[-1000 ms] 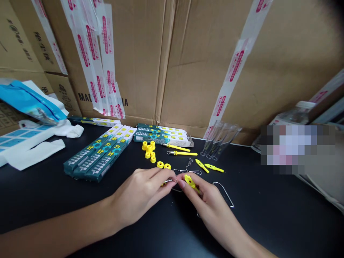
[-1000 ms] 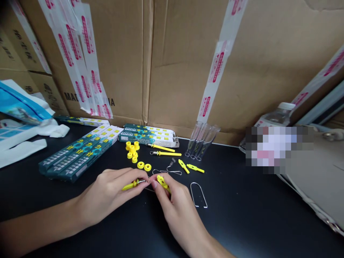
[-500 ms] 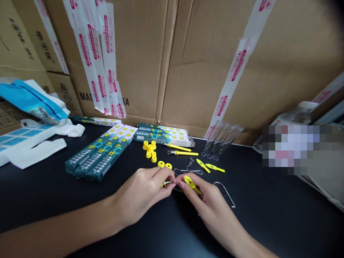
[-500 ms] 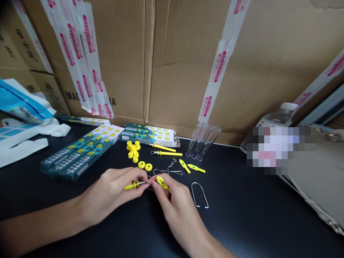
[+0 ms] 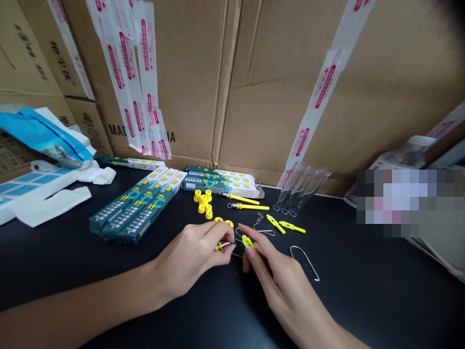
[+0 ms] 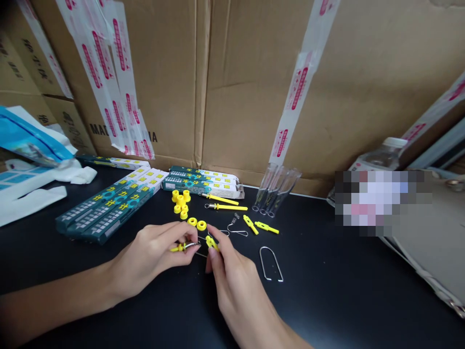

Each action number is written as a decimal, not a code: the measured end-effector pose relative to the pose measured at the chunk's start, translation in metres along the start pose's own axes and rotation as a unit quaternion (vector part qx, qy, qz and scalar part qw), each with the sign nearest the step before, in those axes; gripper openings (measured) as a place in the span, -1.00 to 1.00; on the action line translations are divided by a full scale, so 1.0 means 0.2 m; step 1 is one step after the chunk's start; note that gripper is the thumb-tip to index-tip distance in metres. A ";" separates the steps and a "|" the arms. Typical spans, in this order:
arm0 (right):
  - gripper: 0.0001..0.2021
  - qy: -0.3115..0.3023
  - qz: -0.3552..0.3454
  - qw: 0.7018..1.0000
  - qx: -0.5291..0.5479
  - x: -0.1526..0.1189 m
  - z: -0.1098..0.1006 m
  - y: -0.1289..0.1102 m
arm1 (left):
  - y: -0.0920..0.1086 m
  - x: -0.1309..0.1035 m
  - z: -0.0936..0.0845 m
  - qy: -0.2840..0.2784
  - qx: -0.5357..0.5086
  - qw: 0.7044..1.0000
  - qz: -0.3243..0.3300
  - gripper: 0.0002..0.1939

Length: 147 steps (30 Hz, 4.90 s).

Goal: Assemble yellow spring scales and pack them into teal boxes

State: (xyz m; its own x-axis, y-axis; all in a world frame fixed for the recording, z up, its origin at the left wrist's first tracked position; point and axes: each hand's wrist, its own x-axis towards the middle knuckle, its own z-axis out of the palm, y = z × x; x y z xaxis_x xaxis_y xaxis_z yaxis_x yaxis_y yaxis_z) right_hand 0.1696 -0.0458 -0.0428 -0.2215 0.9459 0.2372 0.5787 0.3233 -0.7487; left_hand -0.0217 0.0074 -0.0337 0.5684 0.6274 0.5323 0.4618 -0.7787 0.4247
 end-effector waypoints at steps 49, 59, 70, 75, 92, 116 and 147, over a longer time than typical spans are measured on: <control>-0.64 -0.043 0.068 0.985 0.153 0.02 -0.01 -0.02 | 0.00 -0.01 -0.02 0.087 0.074 0.989 0.094 -0.89; -0.61 -0.053 0.096 0.978 0.176 0.03 -0.01 -0.01 | -0.01 0.00 -0.02 0.072 0.064 0.991 0.097 -0.90; -0.52 -0.063 0.153 0.949 0.267 0.05 -0.02 -0.07 | -0.01 0.00 -0.02 0.081 0.063 0.990 0.096 -0.89; -0.46 -0.062 0.157 0.945 0.279 0.05 -0.03 -0.07 | -0.01 0.00 -0.02 0.083 0.064 0.990 0.091 -0.90; -0.56 -0.065 0.102 0.973 0.198 0.02 0.00 -0.03 | 0.03 0.00 -0.04 -0.031 0.024 0.997 -0.067 -0.91; -0.82 0.010 0.049 0.997 0.060 0.03 0.00 -0.05 | 0.03 0.01 0.01 0.021 -0.016 0.995 -0.096 -0.89; -0.78 0.022 0.058 0.997 0.049 0.06 0.03 -0.05 | 0.05 0.01 0.01 0.011 0.048 0.996 -0.069 -0.88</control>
State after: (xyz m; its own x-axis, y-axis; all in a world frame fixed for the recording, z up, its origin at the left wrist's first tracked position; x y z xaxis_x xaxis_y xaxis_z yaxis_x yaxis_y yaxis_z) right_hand 0.1573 -0.0368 -0.0360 -0.1219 0.9777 0.1712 0.5183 0.2099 -0.8291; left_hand -0.0141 0.0022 -0.0304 0.4811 0.7273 0.4895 0.5978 -0.6805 0.4237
